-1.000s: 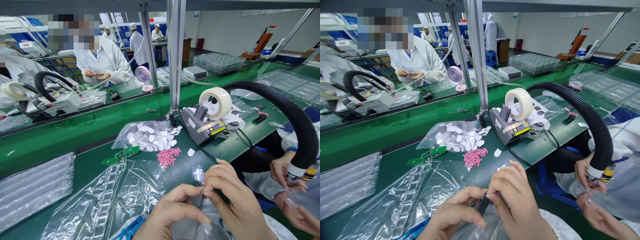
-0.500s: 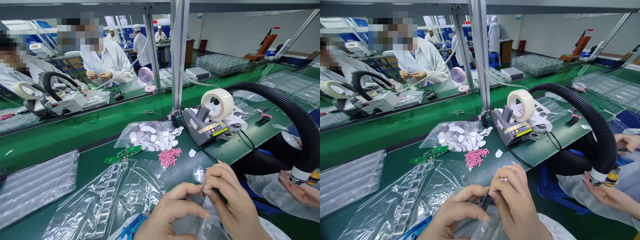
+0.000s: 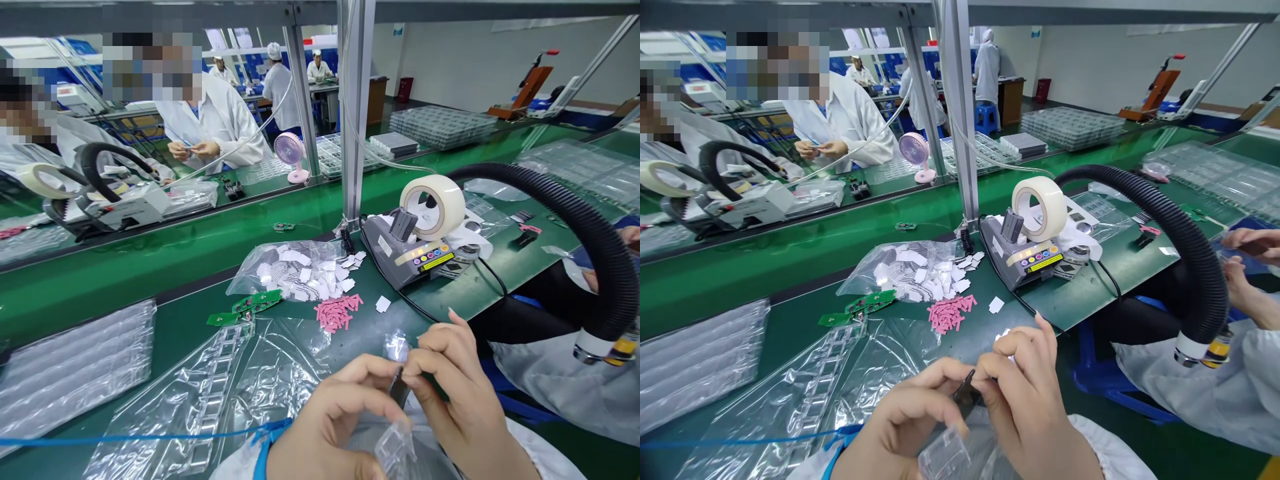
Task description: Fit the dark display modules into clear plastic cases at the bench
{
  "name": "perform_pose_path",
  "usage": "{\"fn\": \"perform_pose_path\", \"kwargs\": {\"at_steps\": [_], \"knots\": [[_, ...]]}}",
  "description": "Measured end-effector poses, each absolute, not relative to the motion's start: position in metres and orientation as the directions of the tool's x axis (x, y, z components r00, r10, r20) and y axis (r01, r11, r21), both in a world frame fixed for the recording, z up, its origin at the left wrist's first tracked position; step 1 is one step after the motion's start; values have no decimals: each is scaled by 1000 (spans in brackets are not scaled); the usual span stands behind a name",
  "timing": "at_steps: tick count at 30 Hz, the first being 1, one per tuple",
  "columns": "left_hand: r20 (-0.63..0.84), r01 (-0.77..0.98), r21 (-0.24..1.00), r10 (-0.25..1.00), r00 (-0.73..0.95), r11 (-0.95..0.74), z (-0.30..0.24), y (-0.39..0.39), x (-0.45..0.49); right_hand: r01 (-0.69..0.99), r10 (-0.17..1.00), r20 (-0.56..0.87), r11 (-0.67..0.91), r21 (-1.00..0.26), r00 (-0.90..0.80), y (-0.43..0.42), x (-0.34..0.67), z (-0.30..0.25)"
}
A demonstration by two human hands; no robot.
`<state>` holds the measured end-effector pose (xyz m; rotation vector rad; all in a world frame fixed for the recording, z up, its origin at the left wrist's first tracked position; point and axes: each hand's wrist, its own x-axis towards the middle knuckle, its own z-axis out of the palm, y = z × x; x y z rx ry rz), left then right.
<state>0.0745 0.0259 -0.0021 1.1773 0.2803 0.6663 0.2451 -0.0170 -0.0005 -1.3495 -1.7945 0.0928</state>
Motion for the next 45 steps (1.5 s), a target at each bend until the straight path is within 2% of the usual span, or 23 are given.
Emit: {"fn": "perform_pose_path", "kwargs": {"at_steps": [4, 8, 16, 20, 37, 45], "knots": [[188, -313, 944, 608, 771, 106, -7, 25, 73, 691, 811, 586, 427, -582, -8, -17, 246, 0], [169, -214, 977, 626, 761, -4, -7, 21, 70, 643, 851, 524, 395, -657, 13, -18, 246, -1], [200, -162, 980, 647, 736, -119, -6, 17, 70, 541, 864, 495, 376, -753, 88, -18, 242, -1], [181, -132, 983, 637, 750, -124, -7, 17, 69, 512, 867, 488, 373, -774, 105, -17, 241, -2], [222, -159, 975, 661, 717, -155, -9, 17, 71, 665, 839, 542, 372, -648, 59, -16, 240, -11], [208, -161, 978, 671, 712, -133, -10, 18, 71, 742, 807, 591, 398, -540, -2, -17, 237, -13]]}}
